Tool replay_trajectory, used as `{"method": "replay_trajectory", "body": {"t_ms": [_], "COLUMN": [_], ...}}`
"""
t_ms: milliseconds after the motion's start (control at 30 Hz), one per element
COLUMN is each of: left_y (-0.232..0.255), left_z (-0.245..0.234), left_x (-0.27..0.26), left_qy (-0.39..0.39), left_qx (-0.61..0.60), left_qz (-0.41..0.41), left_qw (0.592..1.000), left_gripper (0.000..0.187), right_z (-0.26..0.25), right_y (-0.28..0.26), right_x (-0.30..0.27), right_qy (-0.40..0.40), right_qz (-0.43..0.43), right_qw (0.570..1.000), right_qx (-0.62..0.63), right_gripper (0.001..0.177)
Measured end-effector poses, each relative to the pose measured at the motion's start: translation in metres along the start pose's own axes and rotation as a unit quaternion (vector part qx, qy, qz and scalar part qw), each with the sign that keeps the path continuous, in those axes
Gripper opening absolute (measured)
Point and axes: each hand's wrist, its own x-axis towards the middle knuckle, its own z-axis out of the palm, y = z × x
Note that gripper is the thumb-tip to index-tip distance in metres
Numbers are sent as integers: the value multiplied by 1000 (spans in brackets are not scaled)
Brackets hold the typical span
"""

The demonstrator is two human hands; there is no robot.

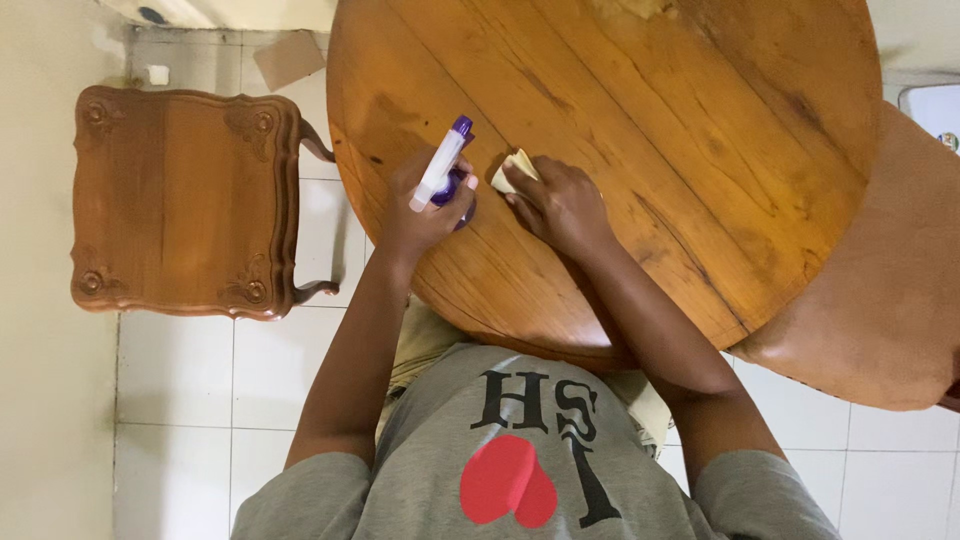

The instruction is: The person sprays a cleaning solution onto a round wooden table and wipes it with a cloth. They then move to a wooden chair and repeat the process, spraying and wiping the backrest and seat.

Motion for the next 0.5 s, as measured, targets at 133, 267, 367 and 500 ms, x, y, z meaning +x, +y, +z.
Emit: {"method": "replay_trajectory", "body": {"t_ms": [133,267,367,500], "left_y": [-12,-18,-19,-15], "left_z": [-5,-15,-20,-28], "left_x": [-2,-2,0,1], "left_qy": [7,10,26,25], "left_qx": [-34,-2,12,-15], "left_qz": [-35,-5,-5,-17], "left_qw": [999,1000,1000,999], "left_gripper": [19,19,19,17], "right_z": [5,6,-3,11], "right_y": [-9,-26,-31,-23], "right_x": [-13,-23,-27,-13], "right_qy": [-3,-61,-128,-145], "right_qz": [-38,-79,-96,-101], "right_qw": [999,994,986,984], "right_qx": [24,50,52,-24], "right_gripper": [44,42,51,62]}}
